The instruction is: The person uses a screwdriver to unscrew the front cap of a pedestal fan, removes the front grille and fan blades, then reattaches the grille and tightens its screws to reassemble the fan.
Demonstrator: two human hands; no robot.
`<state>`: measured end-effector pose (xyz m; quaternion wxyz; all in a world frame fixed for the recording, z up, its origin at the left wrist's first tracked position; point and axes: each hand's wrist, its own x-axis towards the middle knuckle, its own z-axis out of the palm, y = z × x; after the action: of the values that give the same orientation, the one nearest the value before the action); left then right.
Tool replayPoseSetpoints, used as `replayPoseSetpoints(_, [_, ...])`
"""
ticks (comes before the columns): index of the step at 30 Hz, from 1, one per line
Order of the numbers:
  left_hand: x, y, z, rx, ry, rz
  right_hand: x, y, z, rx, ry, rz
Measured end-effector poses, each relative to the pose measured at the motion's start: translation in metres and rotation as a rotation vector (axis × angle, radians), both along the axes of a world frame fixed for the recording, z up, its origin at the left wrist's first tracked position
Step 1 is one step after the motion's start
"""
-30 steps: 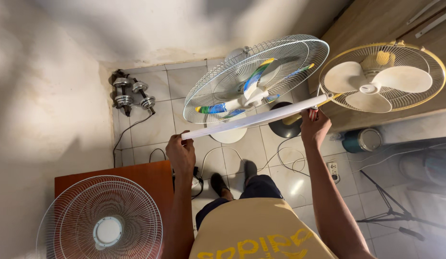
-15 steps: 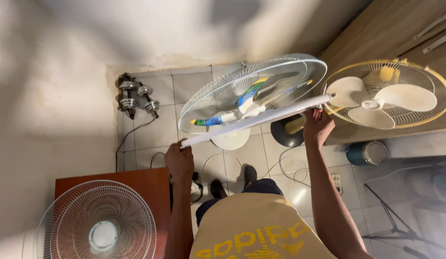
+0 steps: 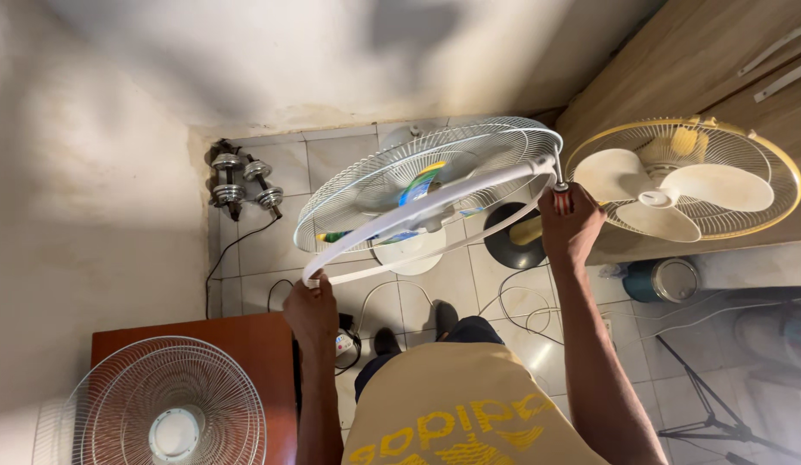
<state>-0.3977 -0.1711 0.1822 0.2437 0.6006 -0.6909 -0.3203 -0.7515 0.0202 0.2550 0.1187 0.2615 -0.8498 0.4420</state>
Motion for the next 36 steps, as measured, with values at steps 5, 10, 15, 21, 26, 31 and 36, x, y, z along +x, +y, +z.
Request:
replayPoseSetpoints(5, [-0.005, 0.006, 0.049, -0.124, 0.062, -0.018, -0.002, -0.002, 0.021, -0.035, 0.139, 0.038])
replayPoseSetpoints(10, [-0.012, 0.004, 0.070, -0.198, 0.098, -0.004, -0.009, -0.002, 0.034, -0.030, 0.122, 0.036])
replayPoseSetpoints(15, [-0.012, 0.005, 0.078, -0.042, -0.060, 0.072, -0.012, -0.002, 0.046, -0.026, 0.140, 0.068])
replayPoseSetpoints(21, [-0.019, 0.011, 0.091, -0.251, 0.121, -0.037, -0.003, -0.011, 0.061, -0.067, 0.208, 0.193])
replayPoseSetpoints(26, [-0.029, 0.014, 0.118, -0.325, 0.288, -0.152, 0.004, -0.019, 0.070, -0.025, 0.170, 0.226])
replayPoseSetpoints(31, [-0.030, 0.009, 0.144, -0.419, 0.346, -0.162, -0.001, -0.018, 0.079, -0.004, 0.186, 0.271])
replayPoseSetpoints(36, [-0.026, -0.010, 0.155, -0.495, 0.352, -0.187, -0.012, -0.019, 0.087, 0.001, 0.114, 0.274])
